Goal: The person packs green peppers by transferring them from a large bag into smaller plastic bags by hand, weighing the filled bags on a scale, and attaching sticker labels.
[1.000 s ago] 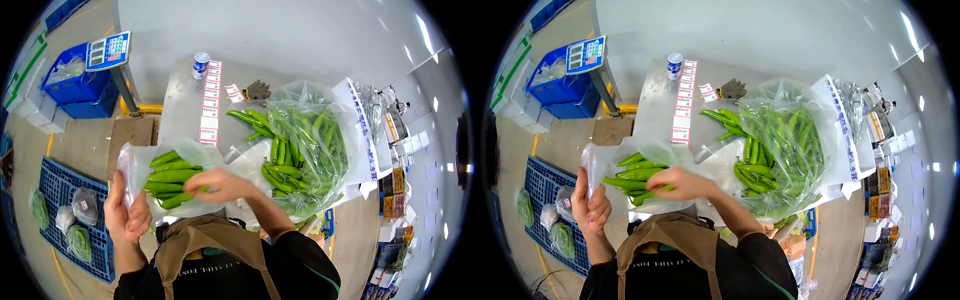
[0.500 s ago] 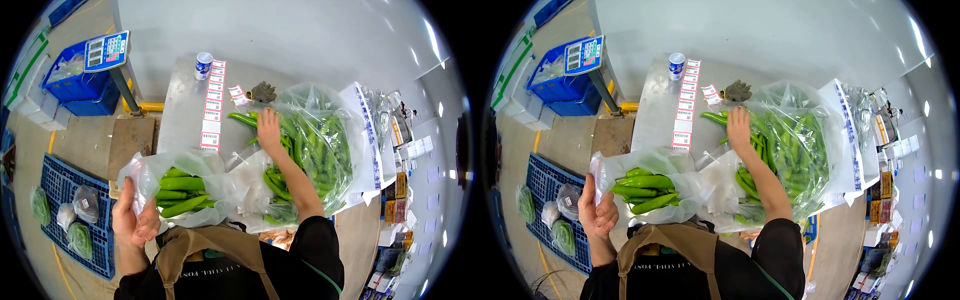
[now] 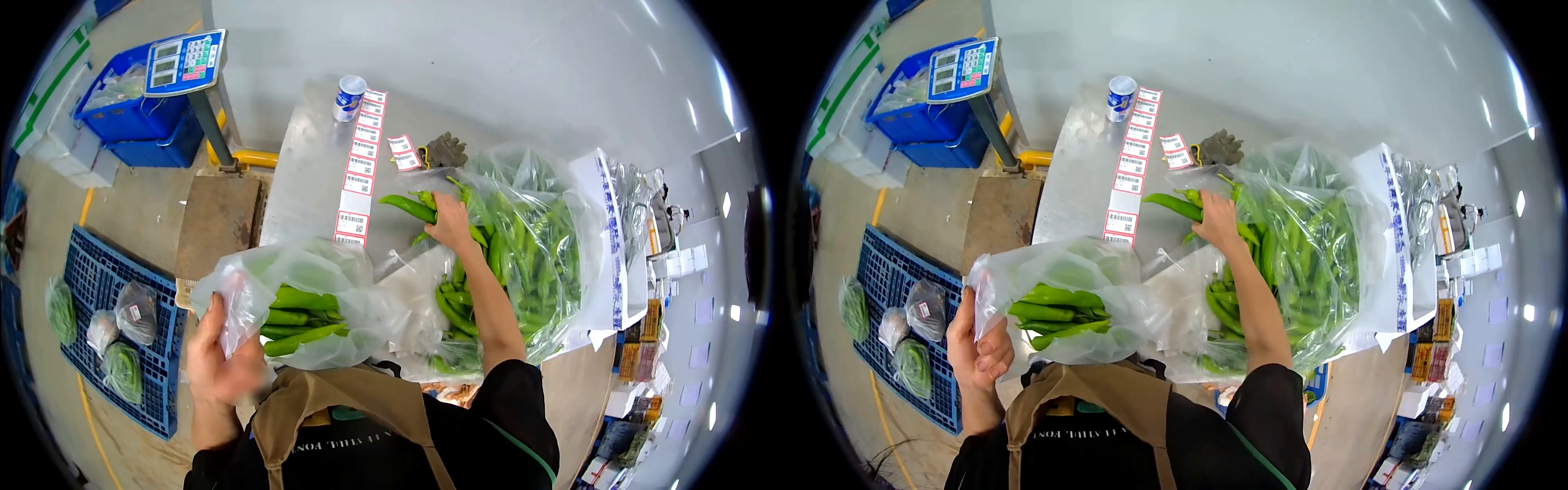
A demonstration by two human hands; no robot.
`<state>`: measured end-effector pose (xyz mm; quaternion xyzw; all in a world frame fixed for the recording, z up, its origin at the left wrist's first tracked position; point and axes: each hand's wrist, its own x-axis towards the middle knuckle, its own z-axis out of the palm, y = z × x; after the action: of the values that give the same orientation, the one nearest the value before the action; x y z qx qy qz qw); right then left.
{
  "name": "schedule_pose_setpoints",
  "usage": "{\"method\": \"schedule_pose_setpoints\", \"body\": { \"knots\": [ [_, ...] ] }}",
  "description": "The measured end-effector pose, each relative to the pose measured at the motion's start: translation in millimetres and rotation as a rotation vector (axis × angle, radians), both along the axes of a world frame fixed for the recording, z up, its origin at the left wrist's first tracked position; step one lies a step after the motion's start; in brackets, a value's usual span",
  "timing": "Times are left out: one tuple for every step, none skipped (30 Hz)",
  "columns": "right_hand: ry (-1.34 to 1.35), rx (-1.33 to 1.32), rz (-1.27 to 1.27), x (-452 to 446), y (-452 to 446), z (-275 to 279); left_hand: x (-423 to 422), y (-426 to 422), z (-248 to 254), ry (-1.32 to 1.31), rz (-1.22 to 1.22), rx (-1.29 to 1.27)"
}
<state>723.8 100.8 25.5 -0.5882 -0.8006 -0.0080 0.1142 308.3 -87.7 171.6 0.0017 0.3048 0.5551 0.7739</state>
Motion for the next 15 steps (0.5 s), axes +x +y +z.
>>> {"method": "schedule_pose_setpoints", "body": {
  "knots": [
    [0.063, 0.037, 0.021, -4, -9, 10, 0, 2, -2, 0.055, -0.026, 0.017],
    [0.079, 0.063, 0.05, -10, -18, 21, 1, 5, -3, 0.109, -0.051, 0.034],
    [0.095, 0.09, 0.079, -21, -26, 35, -1, 6, -5, 0.194, -0.091, 0.074],
    [0.114, 0.119, 0.109, -31, -34, 48, -1, 8, -3, 0.412, -0.103, 0.17],
    [0.086, 0.132, 0.13, -39, -42, 60, -1, 10, 0, 0.64, -0.106, 0.248],
    [0.059, 0.144, 0.152, -47, -50, 71, 1, 11, 8, 0.999, -0.077, 0.381],
    [0.034, 0.157, 0.176, -55, -58, 81, 5, 12, 17, 1.358, -0.039, 0.517],
    [-0.004, 0.185, 0.207, -62, -64, 89, 14, 18, 30, 1.654, 0.107, 0.545],
    [-0.021, 0.204, 0.228, -67, -69, 96, 19, 23, 36, 1.752, 0.204, 0.635],
    [-0.038, 0.225, 0.252, -74, -73, 102, 21, 29, 42, 1.847, 0.307, 0.727],
    [-0.054, 0.247, 0.276, -80, -78, 109, 24, 36, 48, 1.939, 0.415, 0.821],
    [-0.069, 0.267, 0.301, -87, -82, 115, 30, 44, 51, 1.976, 0.407, 0.939],
    [-0.084, 0.286, 0.328, -95, -86, 120, 37, 52, 51, 2.012, 0.398, 1.055],
    [-0.099, 0.306, 0.356, -104, -90, 126, 48, 57, 53, 1.954, 0.242, 1.148],
    [-0.105, 0.355, 0.38, -113, -95, 133, 59, 62, 55, 1.889, 0.087, 1.233]
  ]
}}
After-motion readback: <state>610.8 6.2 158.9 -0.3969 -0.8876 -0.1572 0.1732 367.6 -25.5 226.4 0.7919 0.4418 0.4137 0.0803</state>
